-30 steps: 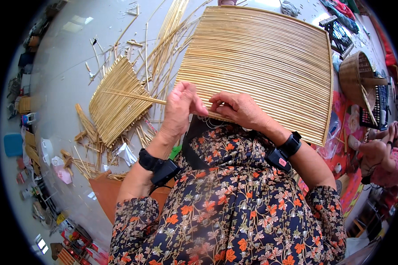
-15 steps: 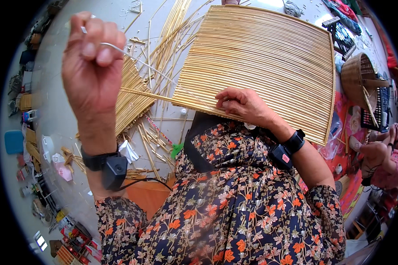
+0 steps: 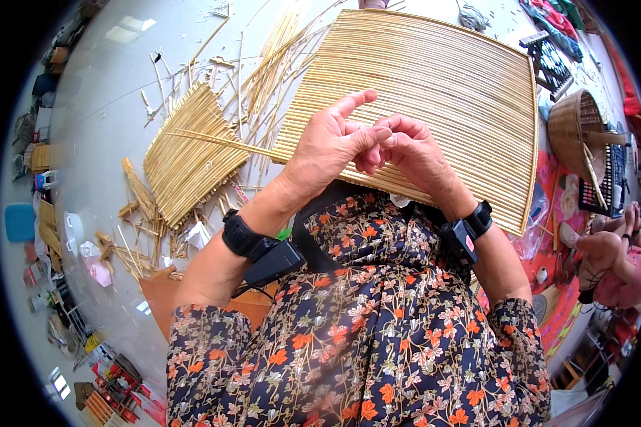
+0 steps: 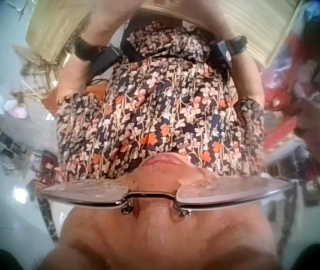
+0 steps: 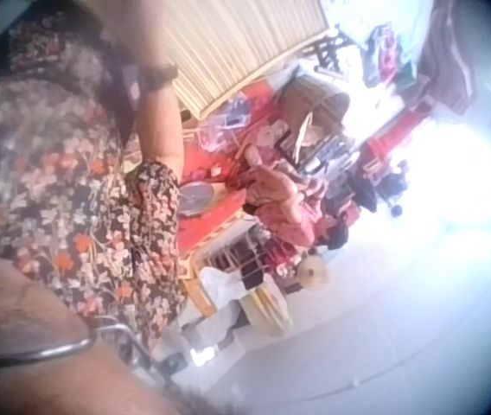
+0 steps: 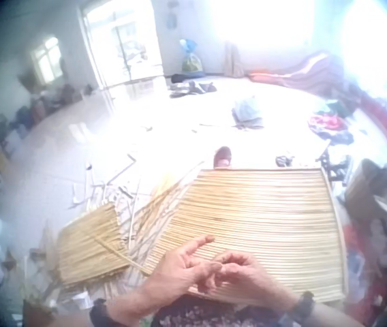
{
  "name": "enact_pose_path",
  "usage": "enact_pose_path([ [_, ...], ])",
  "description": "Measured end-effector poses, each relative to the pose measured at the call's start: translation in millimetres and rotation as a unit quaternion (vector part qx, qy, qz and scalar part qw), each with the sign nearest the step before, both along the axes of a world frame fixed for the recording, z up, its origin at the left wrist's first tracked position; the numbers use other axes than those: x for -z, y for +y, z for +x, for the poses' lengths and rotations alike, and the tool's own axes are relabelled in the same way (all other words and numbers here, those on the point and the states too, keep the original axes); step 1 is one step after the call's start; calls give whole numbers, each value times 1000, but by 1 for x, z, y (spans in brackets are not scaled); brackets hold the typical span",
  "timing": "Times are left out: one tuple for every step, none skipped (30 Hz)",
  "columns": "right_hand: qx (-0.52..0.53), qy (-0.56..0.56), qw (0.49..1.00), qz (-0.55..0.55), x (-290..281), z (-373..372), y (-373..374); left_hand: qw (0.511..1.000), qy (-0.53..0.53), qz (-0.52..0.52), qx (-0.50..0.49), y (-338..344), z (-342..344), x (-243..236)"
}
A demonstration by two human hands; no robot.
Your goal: The person weaves a bamboo basket by hand, threading a thin string through the vertical bamboo strips to secure the structure. They repeatedly pull the string tight and adjust the alignment of the bamboo slats while working on the basket's edge.
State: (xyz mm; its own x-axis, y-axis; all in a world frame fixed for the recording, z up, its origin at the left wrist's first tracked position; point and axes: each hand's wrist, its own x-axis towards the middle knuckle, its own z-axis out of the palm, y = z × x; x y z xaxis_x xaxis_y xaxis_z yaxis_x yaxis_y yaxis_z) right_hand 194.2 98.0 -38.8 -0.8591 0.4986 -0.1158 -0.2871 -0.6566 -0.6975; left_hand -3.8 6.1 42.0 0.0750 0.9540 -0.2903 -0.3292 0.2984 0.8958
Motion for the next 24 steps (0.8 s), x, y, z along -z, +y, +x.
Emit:
enact_pose_path([
  [0,-1,1000,-7,0,-1,0,999,-33,-8,-17,0,2,3],
  [2,0,1000,-14,0,-1,0,998,-52,-16,-21,0,3,6],
  [7,8,1000,-18,0,-2,1,997,-69,-28,-26,-1,4,10],
  [1,15,999,-29,-1,-3,1,995,-83,-46,-30,-1,5,13],
  [-3,30,999,-37,-2,-3,0,992,-111,-50,-38,-2,6,15],
  [-10,34,998,-44,-3,-4,0,988,-137,-60,-44,-3,7,17],
  [-5,49,997,-54,-3,-5,0,983,-162,-66,-52,-4,7,19],
  [-3,52,997,-62,-4,-5,0,982,-162,-73,-61,-3,8,20],
  [1,61,996,-66,-4,-5,0,981,-161,-74,-72,-2,8,21],
  [7,52,996,-68,-4,-6,0,980,-172,-62,-81,-1,9,22],
  [17,49,996,-67,-3,-6,0,980,-161,-82,-83,0,11,24],
  [25,39,997,-69,-2,-6,0,980,-160,-88,-82,1,12,24],
  [23,47,997,-65,-1,-5,0,979,-166,-92,-77,1,14,25],
  [18,49,997,-64,0,-5,-1,979,-173,-81,-77,0,15,25],
  [21,53,997,-61,1,-4,-2,977,-186,-67,-73,-1,17,25],
  [17,54,996,-72,3,-4,-3,978,-173,-85,-79,-4,19,24],
  [21,58,995,-81,4,-4,-5,975,-196,-62,-83,-9,20,22],
  [20,63,994,-85,5,-3,-5,974,-193,-70,-97,-15,21,20],
  [51,45,994,-91,5,-3,-6,973,-198,-59,-105,-22,23,19],
  [78,27,992,-92,5,-3,-6,980,-134,-75,-122,-34,20,15],
  [101,4,990,-94,5,-3,-7,986,-78,-72,-132,-51,13,12],
  [104,5,991,-82,5,-2,-6,989,-35,-28,-140,-69,3,10],
  [84,12,994,-71,4,-2,-6,985,-23,-112,-133,-86,-9,9],
  [69,13,996,-58,3,-1,-6,973,1,-188,-134,-99,-17,15],
])
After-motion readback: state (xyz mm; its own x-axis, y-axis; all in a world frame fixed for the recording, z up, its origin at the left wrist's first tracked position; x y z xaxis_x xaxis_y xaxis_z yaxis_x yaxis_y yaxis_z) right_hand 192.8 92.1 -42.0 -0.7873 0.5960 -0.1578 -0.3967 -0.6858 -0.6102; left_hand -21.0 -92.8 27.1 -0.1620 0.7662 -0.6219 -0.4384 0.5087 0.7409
